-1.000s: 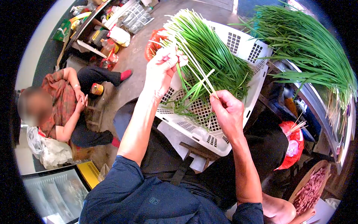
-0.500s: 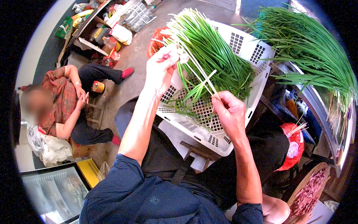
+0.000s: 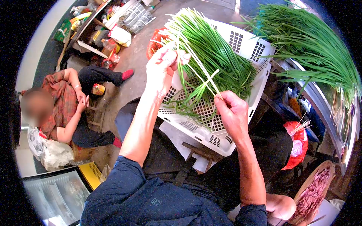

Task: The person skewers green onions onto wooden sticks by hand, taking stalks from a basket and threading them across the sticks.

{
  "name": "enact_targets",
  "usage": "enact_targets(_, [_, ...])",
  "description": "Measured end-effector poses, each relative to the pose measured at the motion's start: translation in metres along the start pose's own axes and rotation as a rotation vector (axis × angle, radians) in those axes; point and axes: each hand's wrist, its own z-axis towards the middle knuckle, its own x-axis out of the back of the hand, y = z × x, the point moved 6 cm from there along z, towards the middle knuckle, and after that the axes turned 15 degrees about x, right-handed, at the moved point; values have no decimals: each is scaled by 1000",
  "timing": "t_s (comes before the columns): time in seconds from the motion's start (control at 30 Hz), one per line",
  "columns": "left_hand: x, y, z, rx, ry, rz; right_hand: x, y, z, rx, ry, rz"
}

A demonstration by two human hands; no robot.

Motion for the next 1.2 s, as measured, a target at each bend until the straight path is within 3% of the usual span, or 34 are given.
enact_targets(0.27, [1, -17, 2, -42, -82, 120, 5, 8, -3, 6, 14, -7])
enact_targets(0.37, [-16, -33, -7, 172, -34, 248, 7, 8, -4, -33, 17, -27])
enact_targets(0.47, [-27, -53, -16, 233, -115, 227, 7, 9, -3, -35, 23, -14])
enact_targets(0.8, [-25, -81, -23, 392, -107, 316, 6, 17, -5, -32, 27, 12])
enact_targets(0.93, [-14, -77, -11, 303, -103, 336, 9, 20, -2, -29, 61, -51])
enact_targets(1.07, [41, -79, 16, 240, 383, 270, 14, 17, 0, 9, 90, -111])
enact_targets(1.2, [62, -72, 44, 126, 549, 329, 14, 15, 0, 35, 96, -154])
